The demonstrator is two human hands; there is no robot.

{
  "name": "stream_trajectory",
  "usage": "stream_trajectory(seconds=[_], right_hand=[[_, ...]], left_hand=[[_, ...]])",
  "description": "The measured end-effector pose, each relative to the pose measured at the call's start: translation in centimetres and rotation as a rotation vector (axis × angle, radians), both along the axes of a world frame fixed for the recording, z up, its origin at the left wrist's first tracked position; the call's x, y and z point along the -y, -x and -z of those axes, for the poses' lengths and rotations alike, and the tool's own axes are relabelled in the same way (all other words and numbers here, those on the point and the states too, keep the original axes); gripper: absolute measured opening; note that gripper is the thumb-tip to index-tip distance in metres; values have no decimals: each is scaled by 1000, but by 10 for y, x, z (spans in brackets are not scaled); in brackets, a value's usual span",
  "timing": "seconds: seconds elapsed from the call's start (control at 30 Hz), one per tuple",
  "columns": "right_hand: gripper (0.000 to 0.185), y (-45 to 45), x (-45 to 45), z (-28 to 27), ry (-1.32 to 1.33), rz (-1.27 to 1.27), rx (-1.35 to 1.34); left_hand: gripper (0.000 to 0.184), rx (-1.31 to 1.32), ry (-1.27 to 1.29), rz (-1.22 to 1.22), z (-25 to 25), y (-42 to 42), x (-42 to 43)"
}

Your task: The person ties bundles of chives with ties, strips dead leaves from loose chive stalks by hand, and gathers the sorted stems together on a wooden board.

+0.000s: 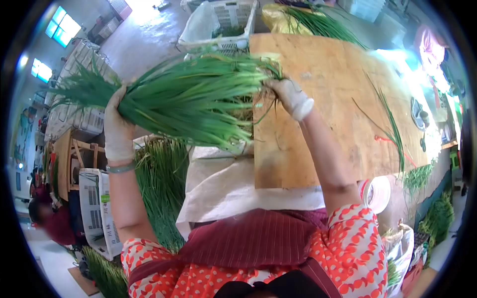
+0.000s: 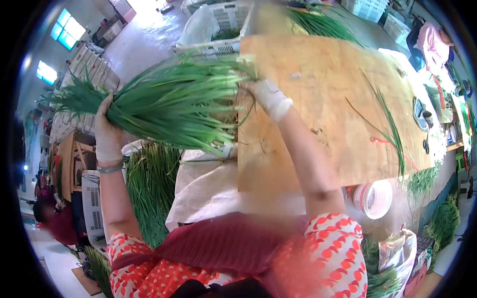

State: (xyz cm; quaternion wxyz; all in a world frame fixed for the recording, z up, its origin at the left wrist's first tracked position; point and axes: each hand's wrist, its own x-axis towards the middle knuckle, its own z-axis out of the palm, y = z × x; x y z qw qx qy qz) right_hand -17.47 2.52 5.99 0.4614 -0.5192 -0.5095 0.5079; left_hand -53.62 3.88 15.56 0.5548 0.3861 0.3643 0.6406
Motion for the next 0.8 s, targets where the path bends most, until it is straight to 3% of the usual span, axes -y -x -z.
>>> stream_trajectory(seconds=[0.03,0.1,0.27,0.37,0.43,0.47,0.5,0.57,0.63,0.7,0.73,0.8], right_hand=[[26,-2,-2,-2,-22,-8,8],[35,7,15,1,-70,-304,-612],[45,22,28,13,-214,-510,-358],[39,30,39,-2,174,-865,-734],[42,36,64,-41,-251,-801,-152],[40,29,72,-55,-42,-801,54],[38,20,81,-59,163,-790,263],[31,-21,103,-14,148,-542,-82],[27,-77,94,49,-158,-244,55],[28,-67,84,8,-386,-3,-685],[28,-63,72,-1,-390,-14,-686],[29,-53,43,-15,-454,267,-646]], left_hand=[[24,78,-17,12,-1,3,-4],[25,139,7,-29,-3,14,-3],[25,192,-95,-99,2,49,-28],[26,81,-140,-193,7,71,-40],[24,85,-124,-186,0,72,-40],[23,52,-142,-377,-1,67,-38],[23,53,-141,-381,-6,72,-35],[22,275,-73,-433,-20,94,-32],[23,221,-142,-486,-24,108,-31],[23,36,-366,-584,-27,109,-28],[23,37,-374,-592,-29,107,-26],[26,-16,-409,-617,-34,92,-20]])
